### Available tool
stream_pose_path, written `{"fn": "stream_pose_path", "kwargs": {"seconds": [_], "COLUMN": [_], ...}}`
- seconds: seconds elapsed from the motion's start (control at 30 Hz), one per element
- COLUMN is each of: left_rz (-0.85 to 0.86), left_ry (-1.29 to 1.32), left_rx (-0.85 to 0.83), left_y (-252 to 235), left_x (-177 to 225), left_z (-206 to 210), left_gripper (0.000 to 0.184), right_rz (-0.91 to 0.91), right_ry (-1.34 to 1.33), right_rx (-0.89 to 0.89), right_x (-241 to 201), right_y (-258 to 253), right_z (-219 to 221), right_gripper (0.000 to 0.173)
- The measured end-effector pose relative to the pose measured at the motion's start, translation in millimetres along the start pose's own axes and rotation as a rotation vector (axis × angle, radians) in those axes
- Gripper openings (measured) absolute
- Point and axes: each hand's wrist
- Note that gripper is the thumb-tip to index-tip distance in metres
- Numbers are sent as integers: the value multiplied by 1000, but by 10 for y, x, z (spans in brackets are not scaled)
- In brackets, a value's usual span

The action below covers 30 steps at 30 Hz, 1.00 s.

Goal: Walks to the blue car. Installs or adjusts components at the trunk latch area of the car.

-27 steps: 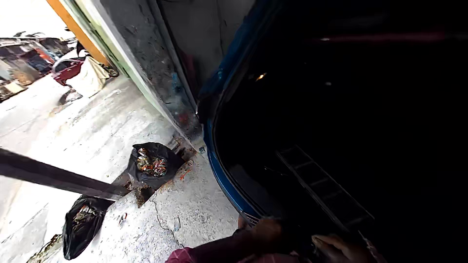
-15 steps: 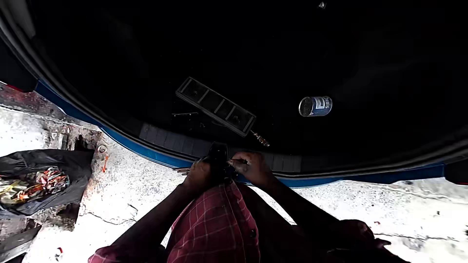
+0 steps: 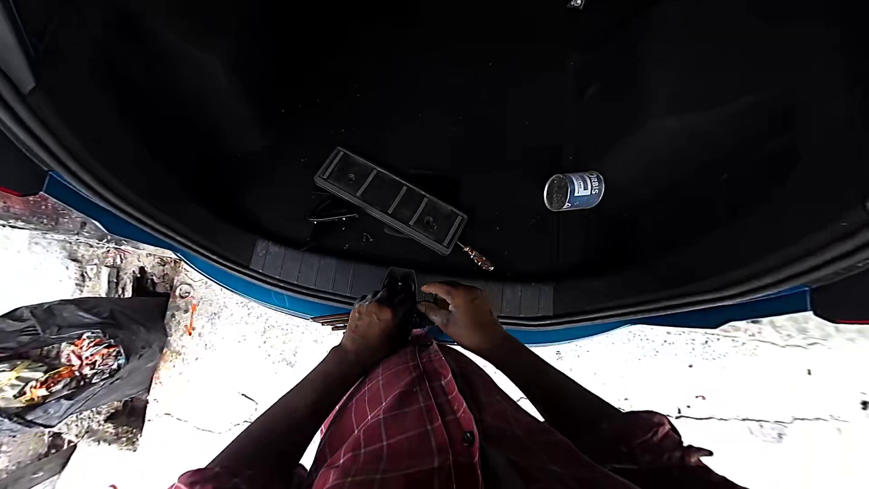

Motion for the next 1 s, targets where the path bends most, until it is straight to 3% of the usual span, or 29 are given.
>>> {"fn": "stream_pose_path", "kwargs": {"seconds": [0.13, 0.27, 0.43, 0.53, 0.67, 0.83, 1.0], "left_rz": [-24, -152, -247, -219, -140, 100, 264], "left_ry": [43, 90, 84, 74, -16, -88, -125], "left_rx": [-12, -116, -252, -256, -342, -455, -445], "left_y": [7, 24, 69, -119, -775, -2068, -3184], "left_x": [46, 81, -90, -121, 122, 664, 1069], "left_z": [-43, -113, 3, -2, -66, 29, 445], "left_gripper": [33, 40, 40, 47, 54, 53, 45], "right_rz": [-22, 0, 236, 269, 383, 491, 625], "right_ry": [-12, -106, -141, -261, -467, -911, -1116], "right_rx": [43, 291, 572, 658, 800, 891, 786], "right_x": [-63, 169, 1031, 1472, 1617, 1498, 1294], "right_y": [8, 87, 422, 790, 1118, 1365, 1756], "right_z": [52, -36, -654, -982, -885, -260, 224], "right_gripper": [11, 12, 24, 21, 20, 18, 20]}}
Point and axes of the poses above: each hand's wrist, its own y-axis away from the middle knuckle, its own z-axis out of the palm, x = y × z, and after that the axes turned 15 degrees about -x, right-handed
